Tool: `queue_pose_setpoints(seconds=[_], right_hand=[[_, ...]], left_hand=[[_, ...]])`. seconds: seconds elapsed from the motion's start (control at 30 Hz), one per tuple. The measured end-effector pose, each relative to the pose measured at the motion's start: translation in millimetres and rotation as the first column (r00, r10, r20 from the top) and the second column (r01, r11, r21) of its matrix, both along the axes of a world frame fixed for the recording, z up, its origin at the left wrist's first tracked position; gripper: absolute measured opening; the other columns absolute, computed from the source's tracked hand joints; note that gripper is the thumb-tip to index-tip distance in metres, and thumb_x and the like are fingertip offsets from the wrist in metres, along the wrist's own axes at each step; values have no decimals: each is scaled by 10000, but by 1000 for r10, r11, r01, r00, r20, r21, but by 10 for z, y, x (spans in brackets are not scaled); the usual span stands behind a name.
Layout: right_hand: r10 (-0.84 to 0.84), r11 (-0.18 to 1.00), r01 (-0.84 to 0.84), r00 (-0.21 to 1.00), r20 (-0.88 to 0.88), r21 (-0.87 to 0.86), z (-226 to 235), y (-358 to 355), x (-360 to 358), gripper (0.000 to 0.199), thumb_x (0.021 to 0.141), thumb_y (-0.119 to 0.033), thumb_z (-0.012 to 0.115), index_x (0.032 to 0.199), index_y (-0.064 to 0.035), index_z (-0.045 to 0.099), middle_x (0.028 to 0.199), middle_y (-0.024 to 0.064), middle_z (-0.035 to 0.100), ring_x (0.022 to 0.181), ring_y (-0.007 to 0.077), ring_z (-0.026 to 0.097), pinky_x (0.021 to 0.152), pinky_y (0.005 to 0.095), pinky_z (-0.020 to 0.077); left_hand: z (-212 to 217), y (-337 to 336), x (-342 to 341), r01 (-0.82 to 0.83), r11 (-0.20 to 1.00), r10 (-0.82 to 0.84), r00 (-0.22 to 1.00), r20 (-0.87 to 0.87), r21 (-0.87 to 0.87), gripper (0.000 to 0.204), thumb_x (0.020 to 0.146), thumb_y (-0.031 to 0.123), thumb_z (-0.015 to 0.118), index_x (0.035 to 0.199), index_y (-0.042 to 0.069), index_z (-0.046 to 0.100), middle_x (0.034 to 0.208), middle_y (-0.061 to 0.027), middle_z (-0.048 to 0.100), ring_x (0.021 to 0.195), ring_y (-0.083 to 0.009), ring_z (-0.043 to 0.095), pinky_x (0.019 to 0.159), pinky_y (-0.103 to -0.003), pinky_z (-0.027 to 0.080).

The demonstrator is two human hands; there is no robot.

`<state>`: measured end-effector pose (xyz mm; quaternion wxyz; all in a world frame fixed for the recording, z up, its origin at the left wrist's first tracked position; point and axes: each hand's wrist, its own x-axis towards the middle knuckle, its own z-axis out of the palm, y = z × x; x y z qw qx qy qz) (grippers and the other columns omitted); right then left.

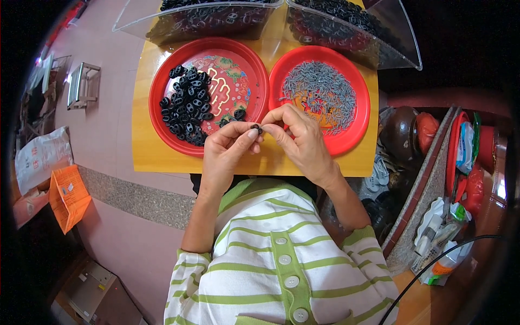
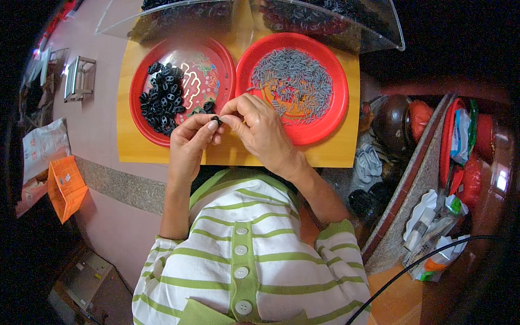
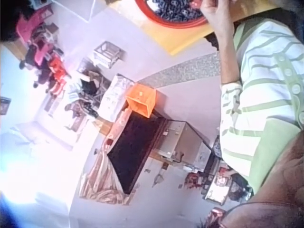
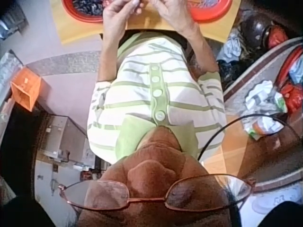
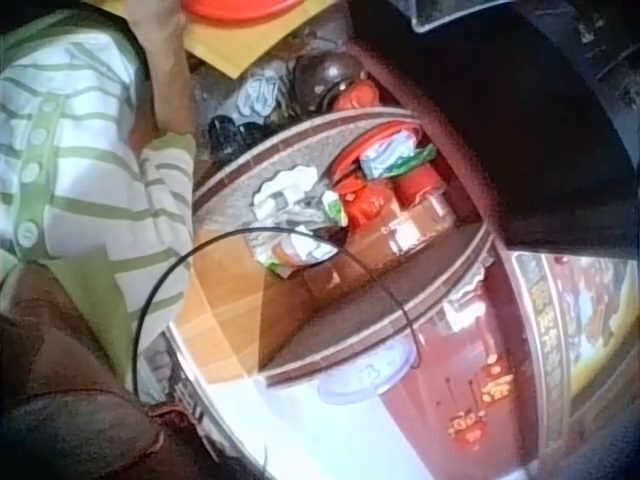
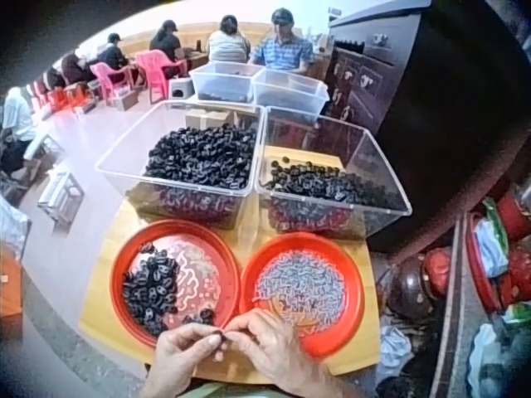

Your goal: The person assembles plastic cord locks by picking up components from trays and pressing the pieces together by hand.

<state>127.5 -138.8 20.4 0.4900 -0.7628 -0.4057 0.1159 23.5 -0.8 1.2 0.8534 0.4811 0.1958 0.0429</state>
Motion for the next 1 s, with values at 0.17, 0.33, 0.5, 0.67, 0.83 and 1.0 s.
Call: queue_pose_setpoints(seconds=[0.17,0.33,0.5,0.67,0.83,1.0], right_hand=[[-10,1000,10,1000,-7,16,-58,-12,-34,82,854,-50,582,883,14,538,773,80,555,678,159,555,573,278,435],[-59,998,55,975,-214,-27,-9,-10,-110,91,849,-71,567,862,10,529,776,134,566,727,298,574,647,369,445],[7,997,48,759,-652,67,-76,-81,-87,98,886,-73,570,955,-3,569,851,29,564,695,55,520,587,204,444],[-48,997,63,949,-313,36,44,-86,-19,170,855,-58,601,1024,-40,604,885,34,583,729,86,548,605,218,454],[44,998,-46,998,42,42,61,-38,6,77,788,-50,629,846,-12,596,764,95,572,785,246,587,658,331,461],[8,999,-11,996,-91,-32,-14,-72,-59,55,802,-6,629,850,10,606,817,57,590,696,124,570,591,238,456]], left_hand=[[-1,-46,6,-9,988,9,1000,1,151,148,887,60,575,976,-47,625,837,-56,640,704,-78,583,662,-196,479],[-45,-63,8,26,972,-29,1000,8,233,150,887,61,575,977,-48,627,833,-49,638,706,-78,586,661,-195,480],[-73,-66,-9,18,988,-16,1000,-17,155,154,889,78,577,982,-35,625,815,-37,634,697,-73,582,655,-193,474],[-54,-16,-18,31,999,-31,999,-8,13,145,897,101,571,965,-16,623,801,-33,632,685,-68,572,644,-196,461],[-4,-20,-39,39,998,-39,999,-8,50,146,897,95,569,968,-23,617,810,-39,630,690,-70,575,651,-197,465],[-22,-93,-76,8,993,-9,1000,11,116,147,898,74,563,981,-37,611,816,-44,627,698,-73,578,658,-196,471]])
